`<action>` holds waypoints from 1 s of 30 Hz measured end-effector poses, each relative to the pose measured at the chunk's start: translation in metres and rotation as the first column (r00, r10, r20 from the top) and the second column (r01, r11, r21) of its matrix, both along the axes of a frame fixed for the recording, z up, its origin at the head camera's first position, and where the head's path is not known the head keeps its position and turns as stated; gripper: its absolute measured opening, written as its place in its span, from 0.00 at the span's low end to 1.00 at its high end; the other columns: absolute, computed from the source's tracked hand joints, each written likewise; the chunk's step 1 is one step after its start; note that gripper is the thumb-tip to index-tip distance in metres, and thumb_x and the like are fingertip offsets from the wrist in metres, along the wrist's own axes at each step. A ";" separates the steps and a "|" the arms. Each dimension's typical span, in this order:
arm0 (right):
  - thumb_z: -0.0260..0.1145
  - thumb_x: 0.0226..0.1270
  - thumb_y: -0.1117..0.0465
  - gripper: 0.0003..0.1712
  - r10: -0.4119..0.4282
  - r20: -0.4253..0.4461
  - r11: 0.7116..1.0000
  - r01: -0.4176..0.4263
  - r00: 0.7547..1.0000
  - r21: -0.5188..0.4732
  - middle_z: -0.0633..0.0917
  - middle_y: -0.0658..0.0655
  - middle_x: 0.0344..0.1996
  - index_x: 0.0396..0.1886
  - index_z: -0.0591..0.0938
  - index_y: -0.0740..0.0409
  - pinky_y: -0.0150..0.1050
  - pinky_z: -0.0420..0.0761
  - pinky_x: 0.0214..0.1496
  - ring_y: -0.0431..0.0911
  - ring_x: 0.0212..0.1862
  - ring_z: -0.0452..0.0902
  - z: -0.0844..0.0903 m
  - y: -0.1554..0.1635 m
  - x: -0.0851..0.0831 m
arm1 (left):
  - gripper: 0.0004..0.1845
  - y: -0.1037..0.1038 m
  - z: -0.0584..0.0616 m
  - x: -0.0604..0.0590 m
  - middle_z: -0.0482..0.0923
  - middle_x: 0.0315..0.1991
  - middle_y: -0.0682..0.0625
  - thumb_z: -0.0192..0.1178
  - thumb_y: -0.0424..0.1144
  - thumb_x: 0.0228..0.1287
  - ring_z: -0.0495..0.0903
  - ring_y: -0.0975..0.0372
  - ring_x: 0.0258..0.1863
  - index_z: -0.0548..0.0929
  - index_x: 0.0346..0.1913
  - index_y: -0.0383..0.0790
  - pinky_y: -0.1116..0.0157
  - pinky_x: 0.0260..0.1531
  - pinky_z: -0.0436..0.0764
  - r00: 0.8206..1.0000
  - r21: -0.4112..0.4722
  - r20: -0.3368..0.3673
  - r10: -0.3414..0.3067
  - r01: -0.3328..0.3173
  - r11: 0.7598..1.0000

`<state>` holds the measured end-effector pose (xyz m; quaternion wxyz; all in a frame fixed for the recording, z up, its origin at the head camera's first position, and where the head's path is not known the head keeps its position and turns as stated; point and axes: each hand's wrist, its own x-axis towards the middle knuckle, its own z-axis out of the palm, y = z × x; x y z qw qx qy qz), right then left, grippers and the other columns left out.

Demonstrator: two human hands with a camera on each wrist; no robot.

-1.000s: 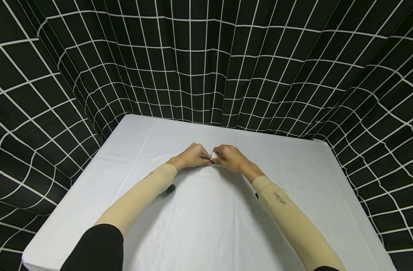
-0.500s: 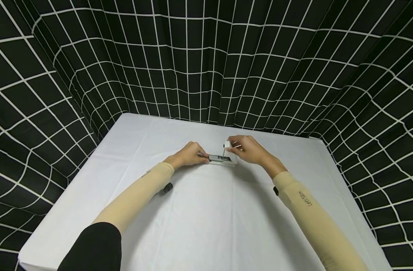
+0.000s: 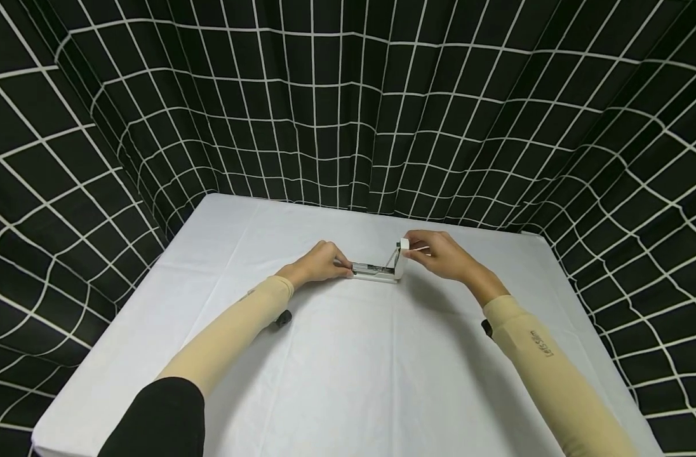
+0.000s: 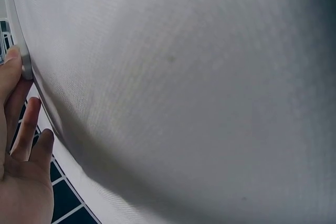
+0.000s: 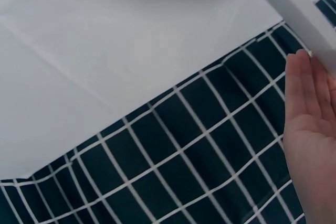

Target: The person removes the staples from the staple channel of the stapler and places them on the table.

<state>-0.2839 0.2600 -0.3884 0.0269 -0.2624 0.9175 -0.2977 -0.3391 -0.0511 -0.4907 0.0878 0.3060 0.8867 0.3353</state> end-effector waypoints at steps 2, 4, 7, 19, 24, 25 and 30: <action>0.69 0.80 0.64 0.12 -0.014 0.003 1.000 0.014 1.000 0.015 0.91 0.63 0.51 0.56 0.86 0.65 0.60 0.88 0.67 0.63 0.61 0.89 0.001 0.007 0.001 | 0.14 0.000 0.000 0.000 0.94 0.53 0.46 0.78 0.43 0.67 0.89 0.52 0.65 0.94 0.51 0.41 0.54 0.74 0.82 1.000 -0.001 0.000 0.002 -0.002 1.000; 0.69 0.80 0.63 0.13 -0.024 0.001 0.999 0.024 1.000 0.034 0.91 0.64 0.53 0.56 0.86 0.66 0.60 0.88 0.67 0.64 0.61 0.89 0.001 0.016 0.001 | 0.14 0.000 0.001 0.001 0.94 0.53 0.46 0.78 0.43 0.67 0.88 0.52 0.65 0.94 0.51 0.41 0.54 0.75 0.82 1.000 -0.002 0.002 0.003 -0.003 1.000; 0.69 0.80 0.63 0.16 -0.033 -0.002 0.997 0.033 0.999 0.063 0.90 0.67 0.55 0.59 0.85 0.69 0.61 0.87 0.67 0.65 0.61 0.89 0.000 0.031 0.002 | 0.14 0.000 0.002 0.002 0.94 0.53 0.45 0.78 0.43 0.67 0.88 0.51 0.65 0.94 0.51 0.41 0.54 0.75 0.81 1.000 -0.005 0.006 0.004 -0.004 1.000; 0.71 0.75 0.67 0.22 -0.001 -0.026 0.979 0.007 1.000 0.205 0.90 0.75 0.54 0.62 0.82 0.78 0.63 0.89 0.61 0.67 0.56 0.91 -0.032 0.078 0.005 | 0.13 -0.001 0.001 0.003 0.94 0.53 0.45 0.78 0.43 0.67 0.87 0.51 0.66 0.95 0.51 0.42 0.53 0.76 0.80 1.000 0.001 0.018 0.012 -0.013 1.000; 0.73 0.74 0.67 0.18 0.002 -0.055 0.967 0.012 0.998 0.254 0.92 0.73 0.50 0.55 0.85 0.78 0.60 0.90 0.57 0.65 0.51 0.92 -0.049 0.084 0.008 | 0.13 0.001 -0.002 0.003 0.94 0.53 0.46 0.77 0.43 0.68 0.88 0.51 0.66 0.95 0.51 0.42 0.53 0.76 0.81 1.000 0.009 0.013 0.004 -0.004 1.000; 0.73 0.74 0.67 0.17 -0.002 -0.065 0.966 0.019 0.998 0.257 0.92 0.72 0.48 0.54 0.85 0.77 0.60 0.90 0.56 0.65 0.50 0.92 -0.052 0.084 0.008 | 0.13 0.001 -0.001 0.003 0.94 0.53 0.46 0.77 0.43 0.68 0.88 0.51 0.66 0.95 0.51 0.42 0.53 0.75 0.81 1.000 0.011 0.011 0.003 -0.003 1.000; 0.73 0.73 0.68 0.20 -0.034 -0.093 0.965 0.056 0.995 0.256 0.91 0.71 0.48 0.58 0.83 0.78 0.61 0.90 0.58 0.65 0.51 0.92 -0.057 0.081 0.008 | 0.13 0.001 -0.001 0.005 0.94 0.52 0.46 0.78 0.43 0.67 0.89 0.51 0.64 0.95 0.51 0.42 0.54 0.74 0.83 1.000 0.020 0.009 0.015 -0.015 1.000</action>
